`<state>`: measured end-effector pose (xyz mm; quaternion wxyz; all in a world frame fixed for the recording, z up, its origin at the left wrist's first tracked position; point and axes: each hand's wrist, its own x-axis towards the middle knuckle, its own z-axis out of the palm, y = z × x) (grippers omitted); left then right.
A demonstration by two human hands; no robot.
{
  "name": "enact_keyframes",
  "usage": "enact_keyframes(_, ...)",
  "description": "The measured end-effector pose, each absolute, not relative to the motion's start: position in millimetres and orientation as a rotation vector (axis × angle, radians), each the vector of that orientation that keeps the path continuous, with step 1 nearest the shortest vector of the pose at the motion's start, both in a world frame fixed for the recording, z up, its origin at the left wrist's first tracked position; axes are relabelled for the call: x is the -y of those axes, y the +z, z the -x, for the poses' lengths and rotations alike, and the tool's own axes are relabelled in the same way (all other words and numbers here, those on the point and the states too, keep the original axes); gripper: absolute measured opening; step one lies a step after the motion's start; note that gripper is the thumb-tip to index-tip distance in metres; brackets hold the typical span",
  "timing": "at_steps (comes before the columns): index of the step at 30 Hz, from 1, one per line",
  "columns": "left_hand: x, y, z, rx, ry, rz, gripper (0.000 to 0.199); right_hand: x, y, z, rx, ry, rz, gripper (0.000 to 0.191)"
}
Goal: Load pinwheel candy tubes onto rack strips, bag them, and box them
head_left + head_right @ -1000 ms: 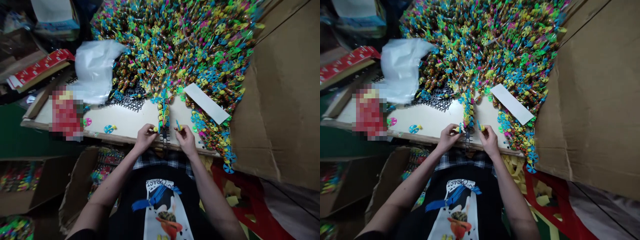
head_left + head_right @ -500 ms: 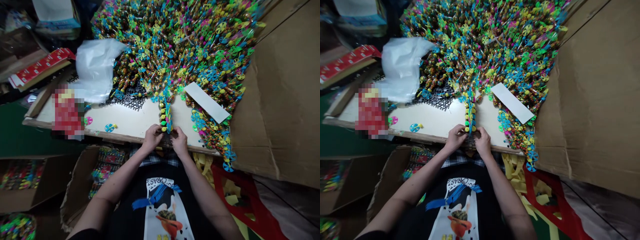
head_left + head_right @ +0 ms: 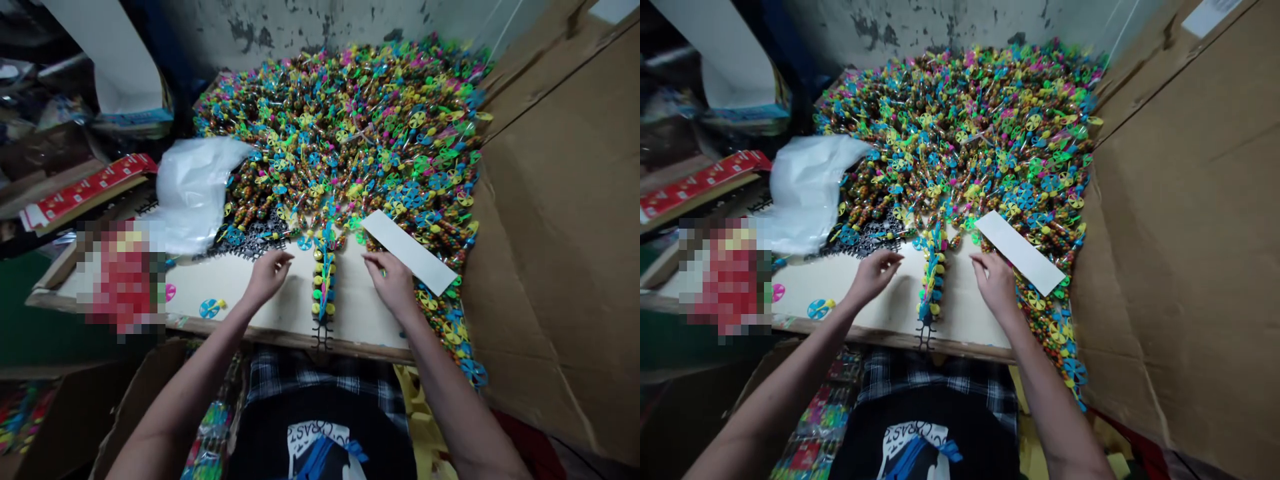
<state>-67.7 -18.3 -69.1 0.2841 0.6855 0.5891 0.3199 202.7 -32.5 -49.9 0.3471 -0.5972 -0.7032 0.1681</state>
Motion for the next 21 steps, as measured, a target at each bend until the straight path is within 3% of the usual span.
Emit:
enact_keyframes(8,-137,-55,-16,-1.519,0.581,-2.211,0.020,-117,-33,-159,2.040,0.301,2.216,0.033)
enact_keyframes(15,-177,-65,-50,-1.440,0.200,-2.658,0.022,-141,-58,-141,2.000,0.393,2.369,0.034)
enact_keyframes(21,-189,-60,-36,-1.333,-0.089,-2.892,0.023,-134,-40,-165,1.811,0.459,2.243,0.030)
